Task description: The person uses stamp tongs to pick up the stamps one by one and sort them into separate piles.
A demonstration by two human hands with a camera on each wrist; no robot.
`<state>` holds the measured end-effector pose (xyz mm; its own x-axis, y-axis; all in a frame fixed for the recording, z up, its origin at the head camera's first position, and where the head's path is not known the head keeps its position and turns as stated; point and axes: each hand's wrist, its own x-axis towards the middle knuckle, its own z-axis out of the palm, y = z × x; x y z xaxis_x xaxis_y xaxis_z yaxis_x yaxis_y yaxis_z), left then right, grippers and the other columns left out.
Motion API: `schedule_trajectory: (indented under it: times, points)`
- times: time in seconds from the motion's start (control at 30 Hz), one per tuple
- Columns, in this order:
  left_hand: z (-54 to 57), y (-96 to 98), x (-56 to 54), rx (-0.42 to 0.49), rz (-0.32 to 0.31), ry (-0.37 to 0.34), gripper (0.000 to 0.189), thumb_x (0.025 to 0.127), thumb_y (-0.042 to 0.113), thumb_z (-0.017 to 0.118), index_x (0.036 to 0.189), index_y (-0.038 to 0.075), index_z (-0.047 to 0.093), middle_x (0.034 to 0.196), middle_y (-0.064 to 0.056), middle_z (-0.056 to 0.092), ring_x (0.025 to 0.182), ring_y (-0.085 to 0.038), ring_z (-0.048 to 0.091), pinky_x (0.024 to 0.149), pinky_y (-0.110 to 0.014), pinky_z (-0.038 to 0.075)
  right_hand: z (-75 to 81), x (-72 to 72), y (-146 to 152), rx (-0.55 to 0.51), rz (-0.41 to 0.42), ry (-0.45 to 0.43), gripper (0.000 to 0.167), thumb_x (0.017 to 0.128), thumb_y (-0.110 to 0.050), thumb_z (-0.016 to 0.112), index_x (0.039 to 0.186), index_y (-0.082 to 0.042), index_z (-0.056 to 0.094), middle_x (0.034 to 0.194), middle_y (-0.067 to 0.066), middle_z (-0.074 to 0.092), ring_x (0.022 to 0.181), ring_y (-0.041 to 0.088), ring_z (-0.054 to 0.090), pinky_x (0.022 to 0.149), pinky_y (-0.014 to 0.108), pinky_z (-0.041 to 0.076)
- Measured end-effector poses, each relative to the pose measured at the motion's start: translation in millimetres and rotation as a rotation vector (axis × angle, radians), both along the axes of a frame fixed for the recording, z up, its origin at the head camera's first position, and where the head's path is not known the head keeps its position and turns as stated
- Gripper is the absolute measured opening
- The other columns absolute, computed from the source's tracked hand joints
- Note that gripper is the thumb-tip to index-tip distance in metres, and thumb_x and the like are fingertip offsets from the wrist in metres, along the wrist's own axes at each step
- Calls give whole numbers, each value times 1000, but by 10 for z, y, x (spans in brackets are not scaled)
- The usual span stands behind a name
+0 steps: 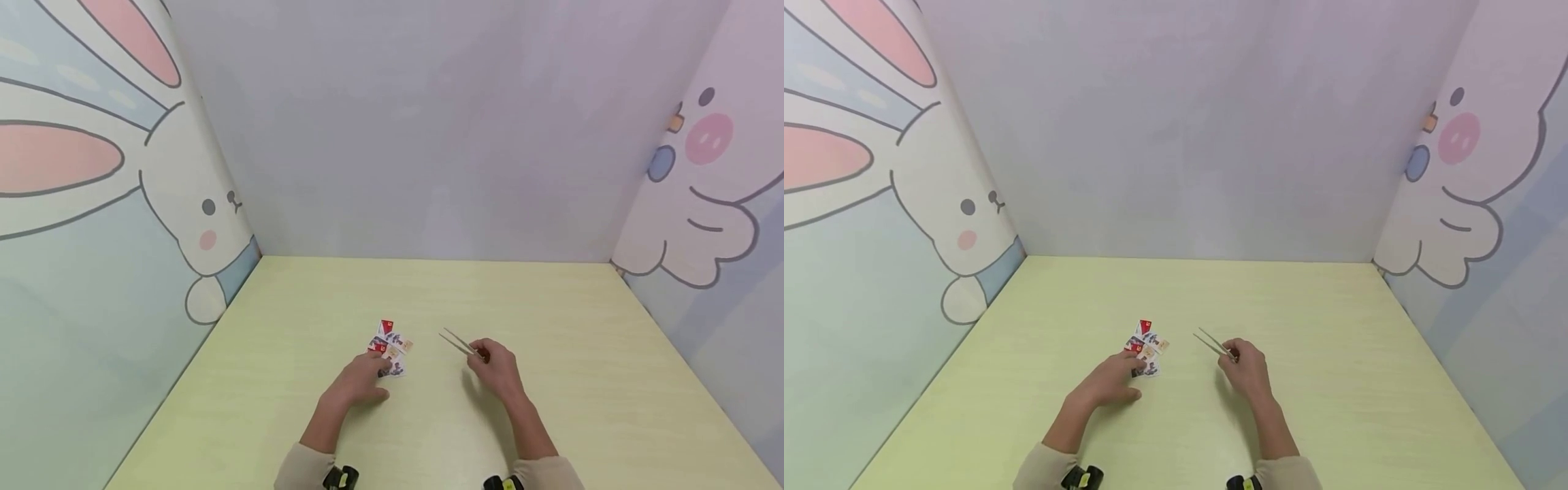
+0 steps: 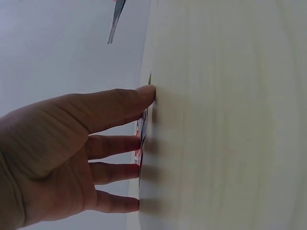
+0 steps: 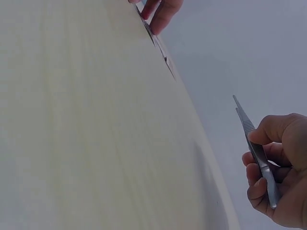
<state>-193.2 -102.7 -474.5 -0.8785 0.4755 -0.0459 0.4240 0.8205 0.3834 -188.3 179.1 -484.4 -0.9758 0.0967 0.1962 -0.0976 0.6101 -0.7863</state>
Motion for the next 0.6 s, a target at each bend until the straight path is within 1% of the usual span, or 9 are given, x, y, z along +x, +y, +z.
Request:
schedule_trajectory:
  times: [0.1, 0.2, 0.33, 0.43, 0.6]
  points:
    - [2, 2, -10, -6, -14, 7, 45, 75, 20, 77, 116, 7, 65, 120, -11, 56, 110, -29, 51, 90, -44, 43, -24, -25, -20, 19, 45, 4, 20, 78, -6, 63, 97, -3, 67, 74, 1, 55, 67, 16, 48, 61, 31, 40]
    - [5, 3, -7, -17, -24, 7, 42, 75, 20, 77, 114, 9, 66, 118, -10, 57, 107, -28, 52, 89, -43, 44, -40, -35, -45, 43, 85, 19, 16, 79, -7, 66, 94, -5, 69, 72, -1, 53, 66, 15, 47, 60, 30, 39]
    - [17, -2, 6, -22, -24, 5, 42, 75, 20, 77, 114, 8, 66, 119, -10, 57, 110, -29, 51, 90, -43, 42, -54, -42, -82, 77, 133, 36, 10, 78, -5, 67, 88, -5, 70, 74, -4, 55, 68, 13, 48, 61, 30, 41]
    - [29, -4, 11, -17, -25, 8, 41, 75, 19, 77, 114, 8, 66, 119, -9, 58, 112, -29, 51, 92, -43, 41, -60, -56, -106, 94, 164, 37, 9, 78, -2, 68, 86, -6, 70, 76, -4, 56, 69, 12, 48, 62, 29, 42]
    - [37, -1, 9, -18, -35, 9, 42, 76, 19, 76, 115, 8, 66, 119, -9, 58, 111, -28, 51, 92, -43, 42, -64, -91, -150, 78, 206, 32, 10, 77, 0, 68, 86, -4, 70, 76, -4, 56, 68, 12, 47, 59, 27, 41]
